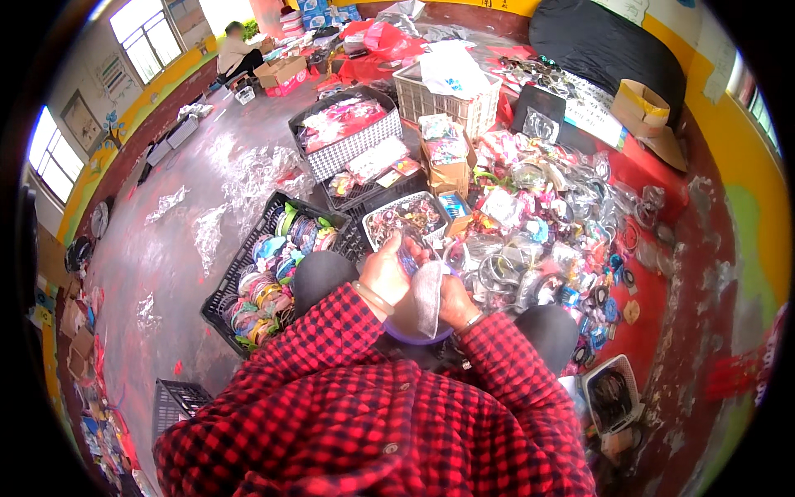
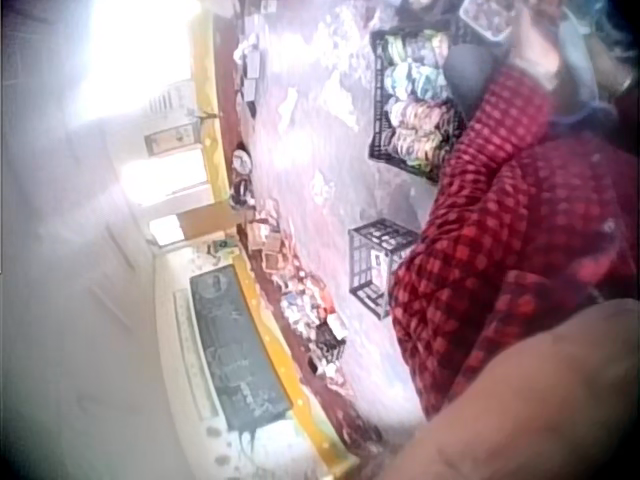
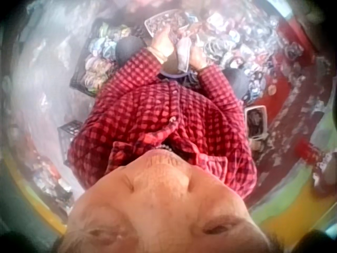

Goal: The person sits on the floor and sorts through various hair accessories, including hair ties and headbands, from plastic bags and crates. They pick up items, inspect them, and place them into a black crate.

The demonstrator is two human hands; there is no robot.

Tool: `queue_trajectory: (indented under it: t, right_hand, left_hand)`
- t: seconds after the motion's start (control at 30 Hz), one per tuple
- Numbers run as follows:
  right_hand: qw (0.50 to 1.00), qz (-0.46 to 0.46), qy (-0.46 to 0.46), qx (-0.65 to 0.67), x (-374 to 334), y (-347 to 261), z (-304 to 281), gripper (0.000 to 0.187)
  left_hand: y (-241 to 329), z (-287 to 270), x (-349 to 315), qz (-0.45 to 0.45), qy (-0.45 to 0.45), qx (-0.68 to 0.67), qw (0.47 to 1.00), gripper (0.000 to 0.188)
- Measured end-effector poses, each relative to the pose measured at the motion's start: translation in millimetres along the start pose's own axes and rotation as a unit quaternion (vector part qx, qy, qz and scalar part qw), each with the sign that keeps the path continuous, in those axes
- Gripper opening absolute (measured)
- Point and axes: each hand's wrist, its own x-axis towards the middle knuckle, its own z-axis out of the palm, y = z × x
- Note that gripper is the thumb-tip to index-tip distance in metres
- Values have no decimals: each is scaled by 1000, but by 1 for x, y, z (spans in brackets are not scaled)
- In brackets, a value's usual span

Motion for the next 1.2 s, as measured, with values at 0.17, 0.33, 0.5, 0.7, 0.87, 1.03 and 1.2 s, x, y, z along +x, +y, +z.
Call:
queue_trajectory:
  t: [0.17, 0.33, 0.5, 0.7, 0.87, 1.03, 1.2]
  right_hand:
    - [996, 31, -13, 77, -6, 1, 1, 16]
    - [999, 26, -24, 32, -6, 2, 1, 12]
    - [998, -13, -51, -16, -8, 14, -5, 12]
    - [960, 163, -11, 228, -3, 0, -10, 11]
    - [942, 205, 99, 245, -17, 79, -49, 22]
    - [966, 120, 90, 212, 34, -10, -33, 8]
    - [996, -18, -4, 93, 67, -1, -38, 14]
  left_hand:
    - [7, 0, 6, -29, -7, -5, 1000, 28]
    - [15, 7, 2, -24, 9, 7, 1000, 26]
    - [39, 14, 3, -24, -23, 13, 999, 28]
    - [59, 17, 8, 0, -10, 25, 1000, 29]
    - [98, 27, 19, 140, -56, 70, 986, 30]
    - [77, 3, 31, 174, -57, 373, 909, 29]
    - [34, 0, 53, 75, -233, 551, 798, 22]
